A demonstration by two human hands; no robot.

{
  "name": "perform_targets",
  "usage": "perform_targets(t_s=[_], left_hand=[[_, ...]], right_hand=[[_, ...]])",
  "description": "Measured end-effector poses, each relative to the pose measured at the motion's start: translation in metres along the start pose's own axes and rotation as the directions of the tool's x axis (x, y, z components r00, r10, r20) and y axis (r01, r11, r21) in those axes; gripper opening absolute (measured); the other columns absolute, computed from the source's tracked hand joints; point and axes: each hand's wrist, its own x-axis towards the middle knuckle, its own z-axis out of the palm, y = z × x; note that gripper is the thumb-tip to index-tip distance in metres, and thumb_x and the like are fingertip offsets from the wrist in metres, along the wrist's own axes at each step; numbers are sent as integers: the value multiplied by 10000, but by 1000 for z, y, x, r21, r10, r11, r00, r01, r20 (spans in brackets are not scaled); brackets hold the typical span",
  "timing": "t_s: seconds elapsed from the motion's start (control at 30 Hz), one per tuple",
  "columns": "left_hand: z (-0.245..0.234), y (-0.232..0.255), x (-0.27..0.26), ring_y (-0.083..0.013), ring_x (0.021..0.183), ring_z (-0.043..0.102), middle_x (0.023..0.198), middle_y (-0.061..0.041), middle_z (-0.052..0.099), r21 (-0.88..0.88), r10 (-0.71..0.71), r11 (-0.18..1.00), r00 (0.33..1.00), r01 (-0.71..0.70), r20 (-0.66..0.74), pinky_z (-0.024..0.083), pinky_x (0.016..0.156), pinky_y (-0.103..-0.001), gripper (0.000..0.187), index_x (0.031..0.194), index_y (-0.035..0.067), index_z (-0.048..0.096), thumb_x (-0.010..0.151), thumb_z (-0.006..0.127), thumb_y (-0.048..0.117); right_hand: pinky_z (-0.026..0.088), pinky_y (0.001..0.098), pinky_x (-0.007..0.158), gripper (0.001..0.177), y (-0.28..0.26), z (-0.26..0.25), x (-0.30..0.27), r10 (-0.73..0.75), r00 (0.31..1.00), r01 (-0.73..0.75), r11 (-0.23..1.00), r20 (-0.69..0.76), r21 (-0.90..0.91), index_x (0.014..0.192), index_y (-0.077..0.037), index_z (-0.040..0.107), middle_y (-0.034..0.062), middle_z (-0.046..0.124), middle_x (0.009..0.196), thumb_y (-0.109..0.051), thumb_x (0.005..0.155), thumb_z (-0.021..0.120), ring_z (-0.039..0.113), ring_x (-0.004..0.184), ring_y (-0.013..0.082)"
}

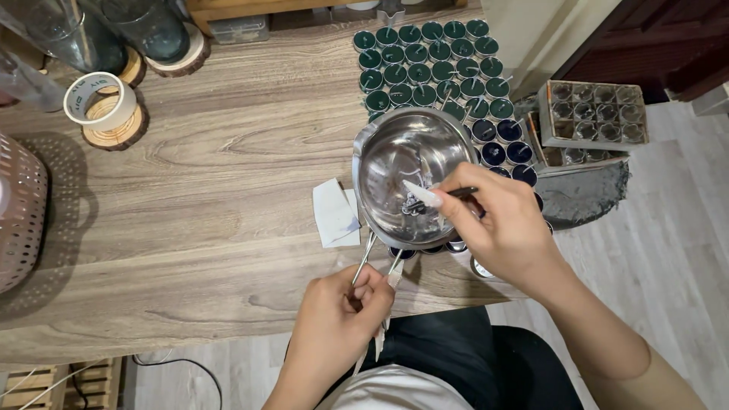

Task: The person prepares candle wicks by using tweezers to dip a metal wick base into a small pot of liquid wax and then pressing it onto a small white square of material.

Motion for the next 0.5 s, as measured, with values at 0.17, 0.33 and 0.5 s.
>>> perform_targets(t_s=[0.17,0.33,0.5], left_hand=[[0,1,1,-28,448,485,508,34,568,2,-6,1000,1000,6,5,363,427,-230,200,728,19,692,888,689,138],[1,1,1,-33,434,471,493,33,561,9,-18,1000,1000,18,4,351,422,-238,220,717,20,689,892,688,153],[0,1,1,-37,417,449,474,23,556,73,-1,997,1000,1,-1,330,411,-244,246,704,18,686,902,688,164]], right_hand=[[385,281,498,97,-3,-6,2,50,998,-49,998,-27,40,986,-24,715,41,639,698,-109,945,694,514,531,125],[408,261,514,96,-1,-4,6,-64,998,64,998,4,0,978,-9,692,53,632,758,-92,936,670,537,568,92],[365,265,468,108,-2,-2,6,17,1000,-16,999,-22,30,933,-28,682,16,619,660,-129,969,670,501,516,78]])
